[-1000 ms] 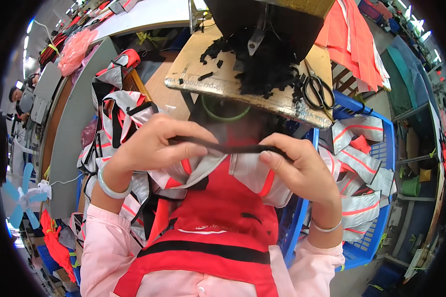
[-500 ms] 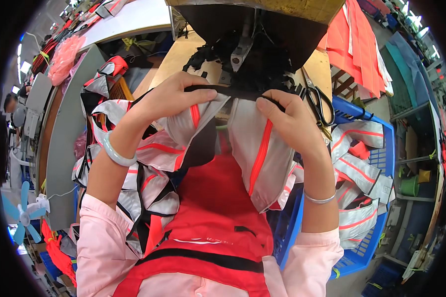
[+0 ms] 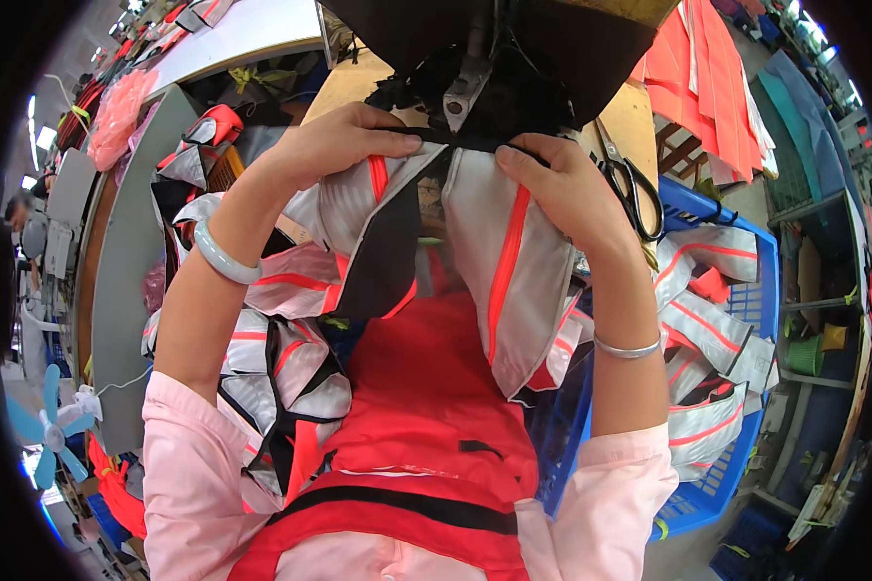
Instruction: The person is sewing reflective safety bags at a workstation. They repeatedly pick up a bag, align the edges under a sewing machine, and sew a seam. After sewing, they use scissors to trim excess black trim or thread from the bag's edge before moving to the next item.
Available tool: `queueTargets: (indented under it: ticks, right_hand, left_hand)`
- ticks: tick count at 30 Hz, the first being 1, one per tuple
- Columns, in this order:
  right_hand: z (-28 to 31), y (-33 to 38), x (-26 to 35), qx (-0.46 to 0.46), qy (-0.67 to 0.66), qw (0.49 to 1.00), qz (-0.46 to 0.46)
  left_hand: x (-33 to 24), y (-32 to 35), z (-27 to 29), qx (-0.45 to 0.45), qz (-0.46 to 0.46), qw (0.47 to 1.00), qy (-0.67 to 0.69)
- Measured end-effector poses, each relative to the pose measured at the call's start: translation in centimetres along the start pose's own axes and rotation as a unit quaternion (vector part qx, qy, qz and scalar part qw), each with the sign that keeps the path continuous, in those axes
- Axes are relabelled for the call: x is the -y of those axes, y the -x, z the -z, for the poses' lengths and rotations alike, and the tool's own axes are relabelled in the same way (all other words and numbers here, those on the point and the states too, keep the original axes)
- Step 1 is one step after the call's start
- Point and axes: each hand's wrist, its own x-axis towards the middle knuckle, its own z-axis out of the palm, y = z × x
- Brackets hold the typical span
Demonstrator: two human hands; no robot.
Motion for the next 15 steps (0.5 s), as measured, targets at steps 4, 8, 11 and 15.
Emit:
queueTargets:
  ticks: [4,8,11,15]
  right_hand:
    - [0.3,-0.5,-0.3,0.001,-0.002,1.0,-0.001]
    - [0.3,-0.7,-0.8,-0.003,-0.016,1.0,0.005]
    - [0.2,-0.3,0.1,-0.023,-0.032,0.999,0.001]
    - [0.8,-0.3,0.0,-0.046,-0.008,0.999,0.025]
  left_hand:
    - [0.0,-0.1,0.1,-0.008,0.005,1.0,0.02]
    - [-0.6,0.0,0.0,-0.032,0.018,0.999,0.013]
    - [-0.7,-0.1,-0.1,-0.053,0.016,0.998,0.004]
    - [0.1,-0.2,0.2,-0.055,-0.003,0.998,0.025]
